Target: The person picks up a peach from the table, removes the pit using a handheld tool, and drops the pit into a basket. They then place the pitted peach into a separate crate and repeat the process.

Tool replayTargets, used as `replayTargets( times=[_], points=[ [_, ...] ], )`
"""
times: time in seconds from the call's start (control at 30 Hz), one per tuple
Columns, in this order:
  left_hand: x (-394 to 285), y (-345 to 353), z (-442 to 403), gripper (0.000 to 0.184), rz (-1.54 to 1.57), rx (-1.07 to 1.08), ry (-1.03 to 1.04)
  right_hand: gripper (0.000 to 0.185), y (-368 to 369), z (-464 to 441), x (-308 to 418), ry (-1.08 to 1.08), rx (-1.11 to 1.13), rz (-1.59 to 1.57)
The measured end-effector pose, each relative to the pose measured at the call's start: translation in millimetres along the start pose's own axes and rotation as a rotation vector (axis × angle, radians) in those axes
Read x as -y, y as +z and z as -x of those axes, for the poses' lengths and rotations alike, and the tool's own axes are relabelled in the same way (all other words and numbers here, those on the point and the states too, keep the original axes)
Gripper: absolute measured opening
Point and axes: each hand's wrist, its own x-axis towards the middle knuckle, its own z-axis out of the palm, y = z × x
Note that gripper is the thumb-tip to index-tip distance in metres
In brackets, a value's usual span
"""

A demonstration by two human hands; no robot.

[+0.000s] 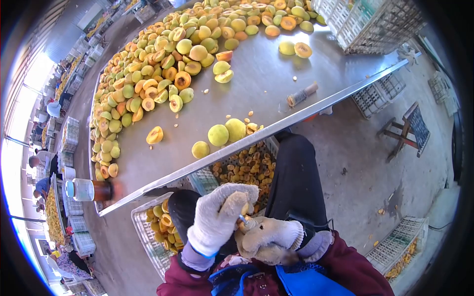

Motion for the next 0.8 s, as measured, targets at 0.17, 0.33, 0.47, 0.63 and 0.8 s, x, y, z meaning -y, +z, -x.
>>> replayTargets(
  times=[0.17,0.33,0.47,0.63,0.8],
  points=[
    [13,-6,-5,0.017,-0.216,0.035,0.578,0.015,-1,3,-8,-0.054,0.052,-0.114],
    [5,1,-4,0.027,-0.318,-0.082,0.5,0.014,-10,4,-5,0.099,-0.031,0.079],
    [6,-6,-5,0.021,-0.537,-0.003,0.503,0.016,-3,5,-6,0.246,-0.083,-0.014],
    [18,-9,-6,0.029,-0.524,-0.068,0.887,0.022,-5,0,-16,0.034,0.143,-0.037],
    [25,10,13,0.06,0.356,-0.093,0.086,0.023,-5,-2,-16,0.04,0.113,-0.024]
  ],
)
